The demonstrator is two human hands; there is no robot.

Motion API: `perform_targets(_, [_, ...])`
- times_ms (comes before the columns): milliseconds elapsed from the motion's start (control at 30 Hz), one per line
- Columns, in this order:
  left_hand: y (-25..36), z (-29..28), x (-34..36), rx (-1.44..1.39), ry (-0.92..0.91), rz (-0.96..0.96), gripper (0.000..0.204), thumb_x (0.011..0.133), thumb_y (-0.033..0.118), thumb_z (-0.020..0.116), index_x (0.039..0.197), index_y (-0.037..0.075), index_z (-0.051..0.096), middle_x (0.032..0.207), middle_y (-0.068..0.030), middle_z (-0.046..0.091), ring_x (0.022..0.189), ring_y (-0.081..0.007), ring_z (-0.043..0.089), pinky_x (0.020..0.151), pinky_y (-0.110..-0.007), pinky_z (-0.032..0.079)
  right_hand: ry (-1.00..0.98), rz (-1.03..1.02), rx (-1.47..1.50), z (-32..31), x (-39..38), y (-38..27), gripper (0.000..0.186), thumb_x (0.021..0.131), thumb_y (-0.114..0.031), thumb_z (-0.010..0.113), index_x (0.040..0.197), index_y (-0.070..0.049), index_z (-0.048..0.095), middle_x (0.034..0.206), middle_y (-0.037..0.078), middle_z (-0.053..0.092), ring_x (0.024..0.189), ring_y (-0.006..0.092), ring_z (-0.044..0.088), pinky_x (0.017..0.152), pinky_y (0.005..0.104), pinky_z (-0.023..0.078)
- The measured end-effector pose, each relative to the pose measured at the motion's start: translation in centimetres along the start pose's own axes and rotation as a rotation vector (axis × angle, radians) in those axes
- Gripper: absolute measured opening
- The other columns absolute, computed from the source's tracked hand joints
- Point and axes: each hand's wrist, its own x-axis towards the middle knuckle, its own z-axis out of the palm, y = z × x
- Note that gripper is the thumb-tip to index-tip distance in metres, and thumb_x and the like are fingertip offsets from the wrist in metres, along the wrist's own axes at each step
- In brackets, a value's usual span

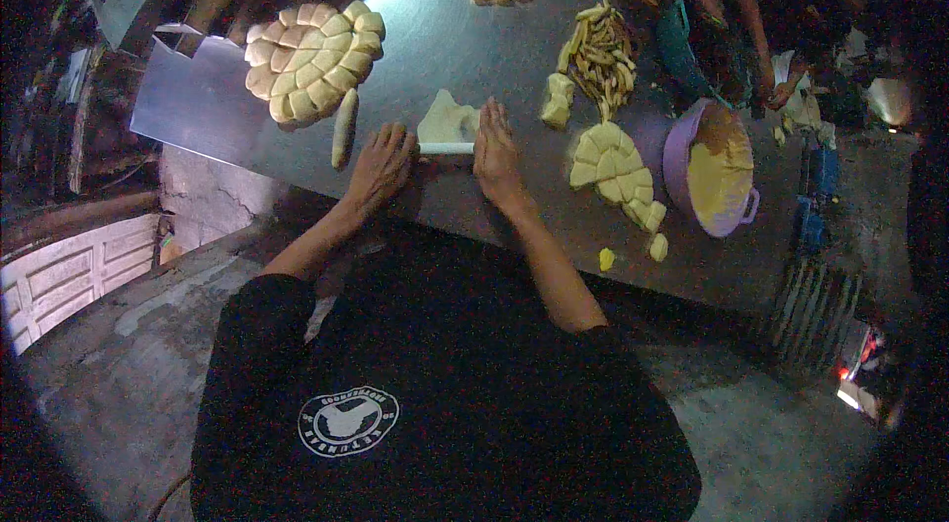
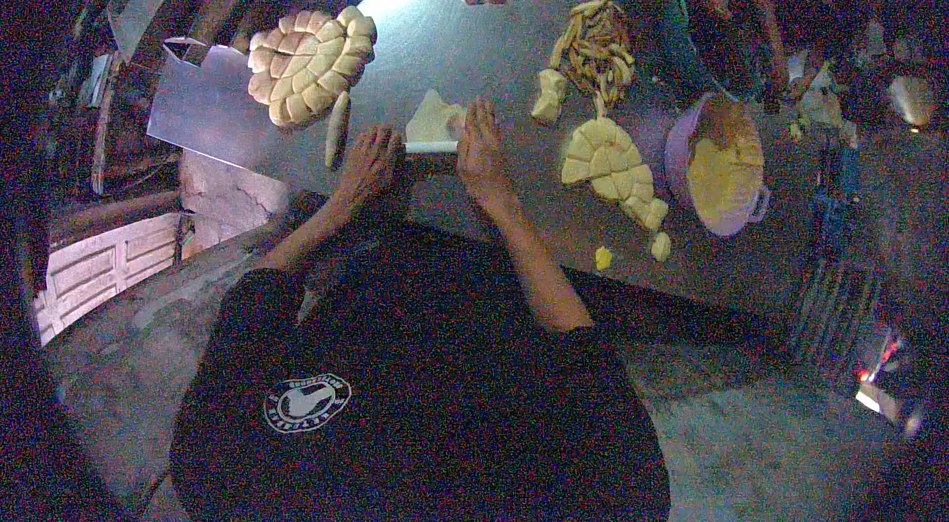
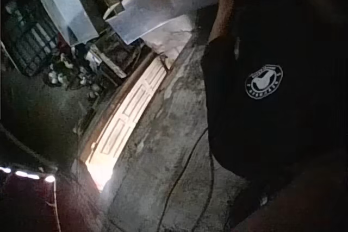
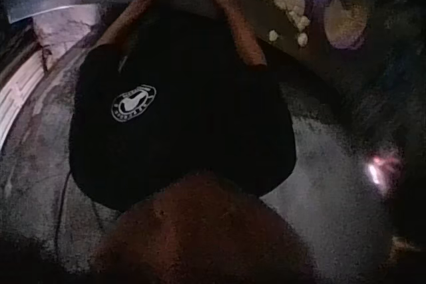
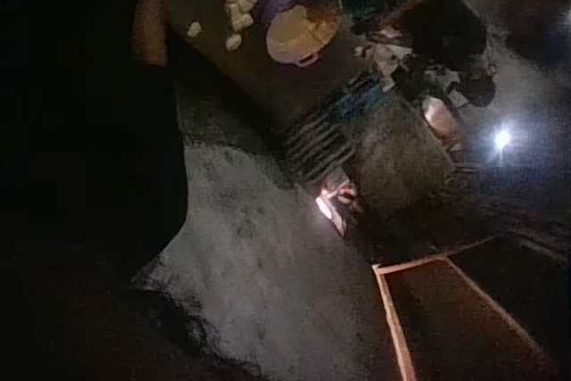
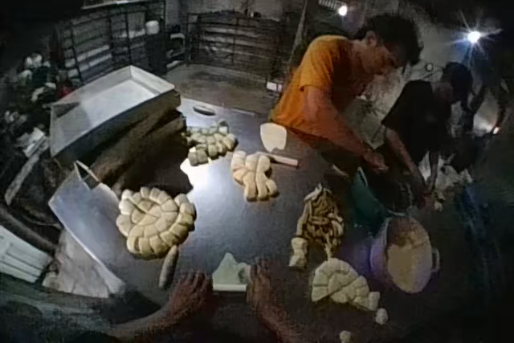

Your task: The person prepares pieces of dough by rolling them flat, placing a yellow filling inside, and folding them into shapes, before placing them onto a baking tray.

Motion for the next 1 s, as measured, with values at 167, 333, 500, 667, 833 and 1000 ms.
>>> perform_targets(167, [-2.3, -0.6, 4.4, -0.269, 0.055, 0.114, 0.04, 0.088, 0.026, 0.058, 0.117, 0.0, 0.054, 0.123, -0.0183, 0.052, 0.116, -0.0345, 0.05, 0.095, -0.049, 0.04, -0.028, -0.156, -0.124, -0.6, 2.9, 2.4, 0.054, 0.102, -0.02, 0.033, 0.151, 0.001, 0.025, 0.158, 0.022, 0.021, 0.146, 0.0378, 0.021, 0.119, 0.0503, 0.014])
perform_targets(333, [-1.8, 2.9, 10.5, 0.008, 0.437, -0.272, 0.043, 0.088, 0.039, 0.059, 0.111, 0.003, 0.056, 0.118, -0.0147, 0.054, 0.109, -0.0316, 0.052, 0.087, -0.047, 0.042, 0.091, 0.034, -0.44, -0.9, 10.0, 1.6, 0.056, 0.101, -0.023, 0.032, 0.151, 0.001, 0.025, 0.159, 0.02, 0.021, 0.146, 0.0378, 0.019, 0.119, 0.0522, 0.012])
perform_targets(500, [-3.0, 0.2, 14.5, -0.109, 0.244, -0.336, 0.036, 0.092, 0.04, 0.056, 0.106, 0.007, 0.059, 0.108, -0.0106, 0.057, 0.098, -0.0264, 0.056, 0.076, -0.042, 0.041, 0.116, 0.198, -0.602, -0.9, 14.6, 1.5, 0.056, 0.101, -0.026, 0.031, 0.15, 0.002, 0.027, 0.159, 0.018, 0.022, 0.147, 0.037, 0.018, 0.118, 0.0585, 0.008])
perform_targets(667, [-2.2, -1.8, 14.3, -0.194, 0.368, -0.213, 0.026, 0.094, 0.034, 0.055, 0.086, 0.011, 0.063, 0.086, -0.0072, 0.062, 0.081, -0.0249, 0.06, 0.073, -0.037, 0.042, 0.254, 0.298, -0.468, -0.4, 18.4, 2.6, 0.056, 0.102, -0.028, 0.031, 0.15, 0.001, 0.029, 0.159, 0.017, 0.022, 0.147, 0.0361, 0.018, 0.116, 0.0627, 0.002])
perform_targets(833, [-1.9, -0.8, 10.5, -0.157, 0.281, -0.173, 0.026, 0.095, 0.03, 0.053, 0.084, 0.01, 0.066, 0.084, -0.0069, 0.066, 0.079, -0.0262, 0.063, 0.081, -0.042, 0.044, -0.033, 0.173, -0.28, -2.0, 12.9, 1.7, 0.055, 0.103, -0.028, 0.03, 0.149, 0.0, 0.029, 0.159, 0.021, 0.019, 0.148, 0.0372, 0.015, 0.115, 0.0631, 0.01])
perform_targets(1000, [0.0, 2.3, 8.8, -0.032, 0.2, -0.385, 0.041, 0.091, 0.031, 0.055, 0.118, 0.001, 0.058, 0.123, -0.017, 0.055, 0.117, -0.0337, 0.049, 0.099, -0.05, 0.036, -0.056, 0.07, -0.543, -1.8, 9.9, 0.0, 0.057, 0.103, -0.028, 0.031, 0.154, -0.004, 0.019, 0.161, 0.021, 0.01, 0.147, 0.0431, 0.012, 0.114, 0.0651, 0.007])
